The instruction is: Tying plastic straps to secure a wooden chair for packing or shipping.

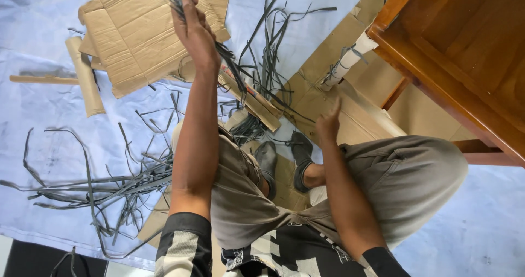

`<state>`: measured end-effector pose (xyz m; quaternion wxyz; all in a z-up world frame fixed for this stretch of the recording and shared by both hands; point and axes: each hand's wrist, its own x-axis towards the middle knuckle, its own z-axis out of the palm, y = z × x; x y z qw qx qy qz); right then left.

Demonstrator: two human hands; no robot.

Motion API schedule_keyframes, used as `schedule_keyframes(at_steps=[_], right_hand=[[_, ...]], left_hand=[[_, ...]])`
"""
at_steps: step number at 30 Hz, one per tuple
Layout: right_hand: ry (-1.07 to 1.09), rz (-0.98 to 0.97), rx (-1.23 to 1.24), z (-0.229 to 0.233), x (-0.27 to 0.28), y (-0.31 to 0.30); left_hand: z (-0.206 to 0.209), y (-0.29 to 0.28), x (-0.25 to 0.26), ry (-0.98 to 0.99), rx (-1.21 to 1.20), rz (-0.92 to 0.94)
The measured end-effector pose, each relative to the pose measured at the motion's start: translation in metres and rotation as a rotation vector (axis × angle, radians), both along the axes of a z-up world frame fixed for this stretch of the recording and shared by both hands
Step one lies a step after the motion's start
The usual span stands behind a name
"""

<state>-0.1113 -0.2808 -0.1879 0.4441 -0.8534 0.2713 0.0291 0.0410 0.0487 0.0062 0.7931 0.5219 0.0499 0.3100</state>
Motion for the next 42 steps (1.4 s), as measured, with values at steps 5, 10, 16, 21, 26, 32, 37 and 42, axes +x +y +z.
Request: schedule_keyframes(at_steps=[5,10,16,21,26,32,37,42], right_hand=[[-0.372,0.410,-0.097,0.063,0.011,0.059],[-0.444,0.566,-0.016,0.110,0.036,0.096],[-0.020,0.528,0.105,0.131,0.057,0.097],[-0.018,0.841,0.581,0.053,0.070,0.077],[-0.083,0.826,0.705,0.066,0.052,0.062],[-0.146,0.521,0.972,0.080,0.053,0.040],[-0.168,0.160,0.577,0.087,0.054,0.033],[-0.143,-0.513,0.610,0.067,0.055,0.013]], left_hand=[[0.005,-0.021,-0.003,0.044,-0.098,-0.078],[0.017,-0.038,-0.014,0.038,-0.202,-0.170],[0.016,-0.038,-0.015,0.053,-0.374,-0.296],[0.014,-0.025,-0.014,-0.042,-0.343,-0.293],[0.011,-0.001,-0.011,0.009,-0.312,-0.201],[0.014,0.017,-0.009,0.050,-0.317,-0.083],[0.013,0.030,-0.012,0.052,-0.335,-0.034],[0.008,0.047,-0.012,0.012,-0.288,0.059]])
